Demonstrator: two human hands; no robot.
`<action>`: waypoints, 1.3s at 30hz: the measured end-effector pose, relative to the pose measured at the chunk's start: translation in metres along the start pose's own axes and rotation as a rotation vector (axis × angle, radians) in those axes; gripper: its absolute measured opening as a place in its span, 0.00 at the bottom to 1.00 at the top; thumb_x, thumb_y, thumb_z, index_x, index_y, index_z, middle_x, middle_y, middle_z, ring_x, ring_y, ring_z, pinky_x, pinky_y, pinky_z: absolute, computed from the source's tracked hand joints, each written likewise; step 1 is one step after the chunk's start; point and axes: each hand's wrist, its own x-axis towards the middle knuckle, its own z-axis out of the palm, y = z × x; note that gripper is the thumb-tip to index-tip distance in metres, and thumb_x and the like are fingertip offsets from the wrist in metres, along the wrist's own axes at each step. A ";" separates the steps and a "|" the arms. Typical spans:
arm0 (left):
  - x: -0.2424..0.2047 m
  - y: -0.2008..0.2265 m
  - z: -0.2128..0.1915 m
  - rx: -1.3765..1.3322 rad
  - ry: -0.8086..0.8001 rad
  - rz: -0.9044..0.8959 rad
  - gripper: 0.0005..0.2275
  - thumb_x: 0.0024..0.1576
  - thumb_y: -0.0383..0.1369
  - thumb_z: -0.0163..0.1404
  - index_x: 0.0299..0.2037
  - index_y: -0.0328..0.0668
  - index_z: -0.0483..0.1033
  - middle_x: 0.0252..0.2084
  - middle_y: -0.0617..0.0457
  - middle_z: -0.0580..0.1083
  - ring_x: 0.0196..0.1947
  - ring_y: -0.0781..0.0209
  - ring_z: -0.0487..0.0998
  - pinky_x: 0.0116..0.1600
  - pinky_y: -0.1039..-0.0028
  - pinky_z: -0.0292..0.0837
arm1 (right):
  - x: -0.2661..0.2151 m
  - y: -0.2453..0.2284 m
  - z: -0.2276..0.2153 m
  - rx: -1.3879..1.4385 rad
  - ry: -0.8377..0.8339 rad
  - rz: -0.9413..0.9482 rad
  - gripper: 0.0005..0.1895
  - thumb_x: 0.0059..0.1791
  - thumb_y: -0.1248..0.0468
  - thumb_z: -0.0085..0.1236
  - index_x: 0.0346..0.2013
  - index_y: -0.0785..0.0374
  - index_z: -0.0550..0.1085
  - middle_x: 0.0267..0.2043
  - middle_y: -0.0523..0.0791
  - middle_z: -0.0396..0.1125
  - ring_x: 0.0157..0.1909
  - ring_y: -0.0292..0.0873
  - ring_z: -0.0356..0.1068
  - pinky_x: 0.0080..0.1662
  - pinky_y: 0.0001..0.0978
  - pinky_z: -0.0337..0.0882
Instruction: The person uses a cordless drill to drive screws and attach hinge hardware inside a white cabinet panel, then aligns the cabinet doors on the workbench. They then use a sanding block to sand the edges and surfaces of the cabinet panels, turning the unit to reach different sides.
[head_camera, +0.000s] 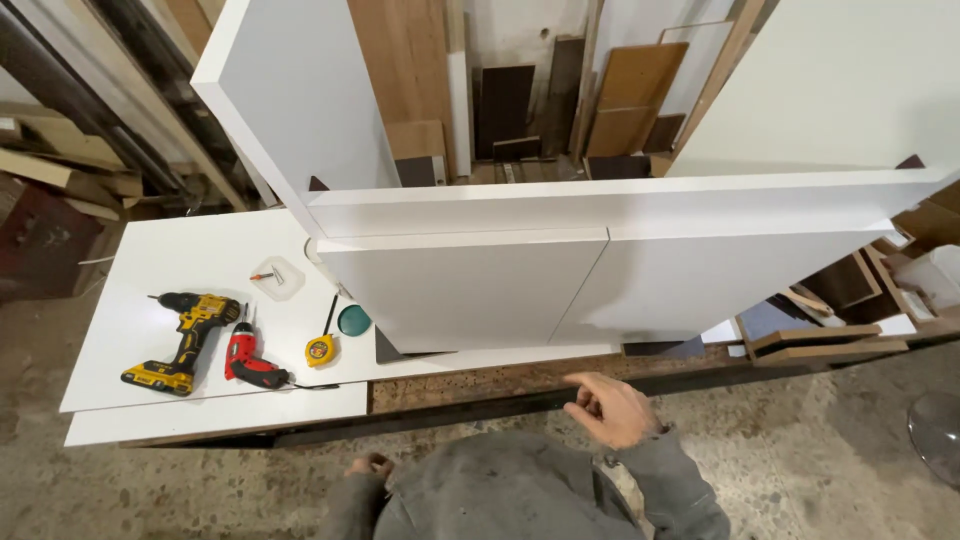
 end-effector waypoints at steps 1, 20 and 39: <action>0.005 0.006 0.022 0.055 -0.060 0.067 0.14 0.56 0.42 0.59 0.50 0.49 0.83 0.38 0.48 0.82 0.38 0.53 0.83 0.45 0.61 0.82 | 0.001 -0.004 -0.010 -0.038 -0.037 0.029 0.25 0.50 0.51 0.60 0.59 0.55 0.71 0.34 0.42 0.73 0.32 0.43 0.73 0.34 0.40 0.74; -0.063 -0.007 0.083 -0.017 0.175 0.073 0.16 0.53 0.46 0.59 0.48 0.53 0.83 0.41 0.46 0.82 0.39 0.49 0.86 0.48 0.60 0.82 | 0.006 0.115 0.012 -0.088 -0.227 0.110 0.31 0.48 0.49 0.63 0.61 0.58 0.69 0.38 0.46 0.75 0.40 0.49 0.75 0.41 0.46 0.76; -0.015 0.013 0.051 -0.106 0.159 0.290 0.16 0.53 0.44 0.62 0.47 0.48 0.84 0.35 0.45 0.83 0.36 0.50 0.85 0.47 0.60 0.81 | 0.034 0.170 0.047 -0.107 -0.231 0.123 0.38 0.45 0.46 0.66 0.64 0.60 0.68 0.42 0.50 0.76 0.44 0.52 0.75 0.46 0.50 0.77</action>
